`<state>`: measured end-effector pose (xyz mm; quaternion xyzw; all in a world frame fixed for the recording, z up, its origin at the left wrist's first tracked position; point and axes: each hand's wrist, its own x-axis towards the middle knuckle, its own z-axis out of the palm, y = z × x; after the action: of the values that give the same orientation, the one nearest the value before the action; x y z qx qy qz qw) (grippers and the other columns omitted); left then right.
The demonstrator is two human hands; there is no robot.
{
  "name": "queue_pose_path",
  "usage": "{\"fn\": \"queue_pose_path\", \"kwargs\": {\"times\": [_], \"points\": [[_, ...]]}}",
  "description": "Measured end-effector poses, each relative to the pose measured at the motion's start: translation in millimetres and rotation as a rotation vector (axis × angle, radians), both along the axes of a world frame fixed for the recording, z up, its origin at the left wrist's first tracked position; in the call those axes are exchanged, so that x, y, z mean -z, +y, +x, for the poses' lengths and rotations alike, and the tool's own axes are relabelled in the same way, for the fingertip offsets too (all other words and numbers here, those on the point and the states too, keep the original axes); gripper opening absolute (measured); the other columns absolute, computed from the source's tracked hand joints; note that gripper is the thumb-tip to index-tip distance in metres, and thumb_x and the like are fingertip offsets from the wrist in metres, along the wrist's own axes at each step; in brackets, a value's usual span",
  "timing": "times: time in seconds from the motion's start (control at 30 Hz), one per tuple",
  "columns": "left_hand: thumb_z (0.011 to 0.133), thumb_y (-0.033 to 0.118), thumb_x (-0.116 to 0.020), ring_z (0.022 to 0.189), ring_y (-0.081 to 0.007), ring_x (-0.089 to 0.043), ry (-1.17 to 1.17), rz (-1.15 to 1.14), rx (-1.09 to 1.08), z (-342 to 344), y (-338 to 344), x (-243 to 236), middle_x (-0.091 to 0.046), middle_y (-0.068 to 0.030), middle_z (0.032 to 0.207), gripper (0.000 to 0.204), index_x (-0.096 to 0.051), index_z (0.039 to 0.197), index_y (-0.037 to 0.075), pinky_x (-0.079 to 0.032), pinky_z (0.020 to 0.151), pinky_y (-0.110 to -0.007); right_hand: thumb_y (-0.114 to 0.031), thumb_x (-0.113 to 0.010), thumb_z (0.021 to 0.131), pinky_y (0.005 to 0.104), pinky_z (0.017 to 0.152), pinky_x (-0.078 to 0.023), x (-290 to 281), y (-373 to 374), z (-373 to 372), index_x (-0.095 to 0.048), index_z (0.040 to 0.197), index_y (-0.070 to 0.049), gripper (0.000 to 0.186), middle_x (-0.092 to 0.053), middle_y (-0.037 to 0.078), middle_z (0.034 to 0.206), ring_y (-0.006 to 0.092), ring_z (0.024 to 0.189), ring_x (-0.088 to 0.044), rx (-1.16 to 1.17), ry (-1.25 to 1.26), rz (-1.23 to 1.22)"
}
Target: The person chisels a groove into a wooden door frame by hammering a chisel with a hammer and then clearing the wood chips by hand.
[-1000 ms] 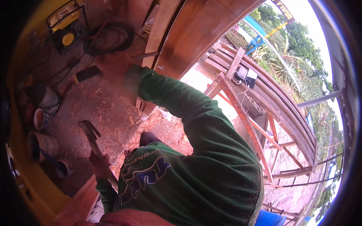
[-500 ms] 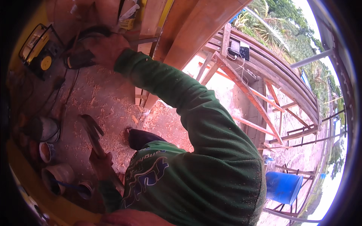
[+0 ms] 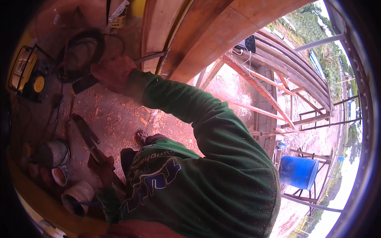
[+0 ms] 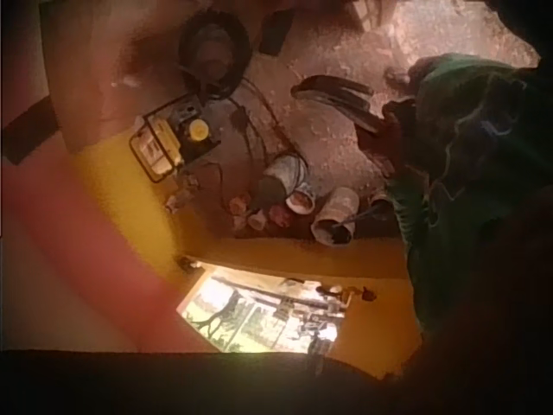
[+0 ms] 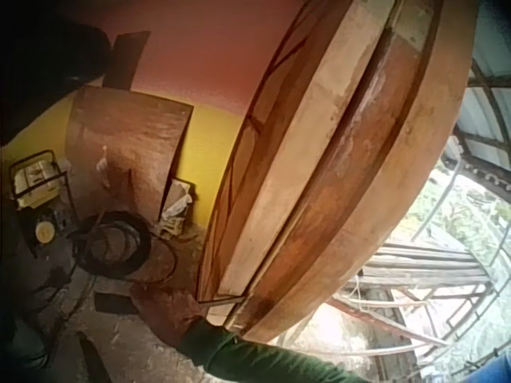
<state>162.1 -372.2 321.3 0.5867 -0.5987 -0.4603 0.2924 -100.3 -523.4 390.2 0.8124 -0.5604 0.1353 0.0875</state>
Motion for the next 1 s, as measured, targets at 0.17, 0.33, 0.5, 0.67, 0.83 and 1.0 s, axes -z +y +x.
{"fn": "queue_pose_path", "kwargs": {"times": [0.17, 0.33, 0.5, 0.67, 0.83, 1.0], "points": [[0.069, -0.001, -0.067, 0.046, -0.0167, -0.054, 0.088, 0.002, 0.061, 9, -21, 9, -0.051, -0.0053, 0.063, 0.025, -0.048, 0.084, 0.002, -0.045, 0.043, -0.032, -0.024, -0.056, 0.082, 0.0416, 0.064, -0.056, -1, 0, 3, -0.062, 0.102, -0.016, 0.022, -0.068, 0.007, 0.093, 0.0279, 0.08, -0.068, 0.055, -0.044, 0.055], [0.07, 0.0, -0.067, 0.047, -0.0166, -0.054, 0.075, 0.021, 0.134, 21, -40, 0, -0.051, -0.0056, 0.063, 0.023, -0.048, 0.083, 0.003, -0.045, 0.044, -0.032, -0.021, -0.061, 0.079, 0.0403, 0.062, -0.055, 13, -8, -2, -0.062, 0.101, -0.016, 0.023, -0.067, 0.006, 0.085, 0.0267, 0.078, -0.068, 0.035, -0.046, -0.084], [0.071, 0.002, -0.067, 0.049, -0.0173, -0.055, 0.09, -0.026, 0.233, 31, -60, 12, -0.051, -0.006, 0.066, 0.022, -0.049, 0.083, 0.004, -0.045, 0.046, -0.032, -0.019, -0.065, 0.075, 0.0388, 0.059, -0.055, 9, -8, -5, -0.063, 0.094, -0.015, 0.019, -0.066, 0.006, 0.08, 0.026, 0.074, -0.068, 0.053, -0.01, -0.12], [0.069, 0.003, -0.069, 0.058, -0.0196, -0.059, 0.089, 0.067, 0.223, 42, -74, 9, -0.056, -0.0089, 0.064, 0.026, -0.053, 0.088, 0.0, -0.047, 0.054, -0.036, -0.019, -0.071, 0.071, 0.0398, 0.059, -0.054, 1, -9, -3, -0.063, 0.092, -0.013, 0.023, -0.064, 0.006, 0.078, 0.0264, 0.072, -0.067, 0.077, -0.039, -0.159], [0.074, 0.002, -0.068, 0.052, -0.0149, -0.056, 0.28, 0.049, 0.146, 35, -103, 7, -0.054, -0.006, 0.063, 0.02, -0.051, 0.085, 0.001, -0.045, 0.048, -0.03, -0.021, -0.073, 0.071, 0.0398, 0.06, -0.054, 2, -12, -4, -0.061, 0.094, -0.011, 0.027, -0.063, 0.006, 0.078, 0.0272, 0.072, -0.066, 0.067, -0.06, -0.186], [0.078, -0.001, -0.065, 0.048, -0.0128, -0.053, 0.566, 0.0, 0.01, -9, -131, 3, -0.052, -0.0037, 0.063, 0.017, -0.05, 0.086, 0.003, -0.044, 0.045, -0.027, -0.021, -0.074, 0.071, 0.0393, 0.06, -0.054, 1, -15, -5, -0.06, 0.093, -0.011, 0.029, -0.062, 0.006, 0.077, 0.0276, 0.072, -0.066, 0.057, -0.065, -0.158]]}}
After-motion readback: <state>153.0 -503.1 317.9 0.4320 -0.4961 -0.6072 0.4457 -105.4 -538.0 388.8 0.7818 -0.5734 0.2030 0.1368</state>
